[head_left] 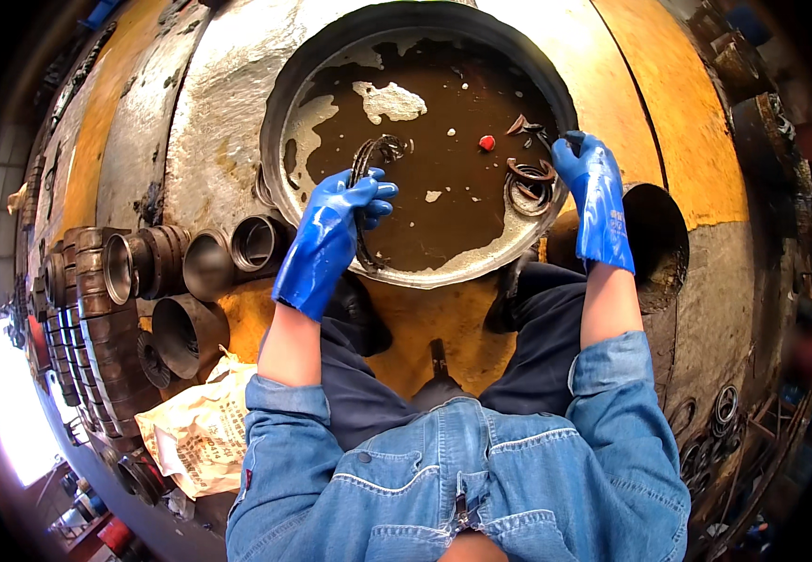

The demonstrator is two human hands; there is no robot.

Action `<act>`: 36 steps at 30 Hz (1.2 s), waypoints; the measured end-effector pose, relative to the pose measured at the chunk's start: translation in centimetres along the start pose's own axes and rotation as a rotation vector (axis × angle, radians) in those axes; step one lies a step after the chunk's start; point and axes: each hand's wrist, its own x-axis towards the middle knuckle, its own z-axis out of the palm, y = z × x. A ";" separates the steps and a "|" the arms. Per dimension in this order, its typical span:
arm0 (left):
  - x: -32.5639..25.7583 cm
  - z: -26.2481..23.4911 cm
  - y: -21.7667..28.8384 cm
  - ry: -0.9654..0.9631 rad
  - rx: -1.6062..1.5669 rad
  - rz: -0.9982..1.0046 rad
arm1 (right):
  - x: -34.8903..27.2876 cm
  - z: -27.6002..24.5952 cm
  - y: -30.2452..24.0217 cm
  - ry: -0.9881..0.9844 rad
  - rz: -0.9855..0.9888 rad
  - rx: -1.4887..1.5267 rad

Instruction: The person cleans metal piston rings and components in a basin of fluid using a brush, then places them on a surface and picks up more parts from a bucket.

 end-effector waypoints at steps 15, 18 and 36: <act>-0.5 4.5 -0.4 0.107 0.203 0.214 | 0.8 4.8 -7.4 -0.415 -0.361 -0.327; 0.3 3.0 -0.4 0.070 0.299 0.145 | 2.3 6.9 -8.2 -0.442 -0.488 -0.699; 1.9 5.2 -1.6 0.092 0.360 0.170 | -2.5 10.4 -9.3 -0.631 -0.709 -0.458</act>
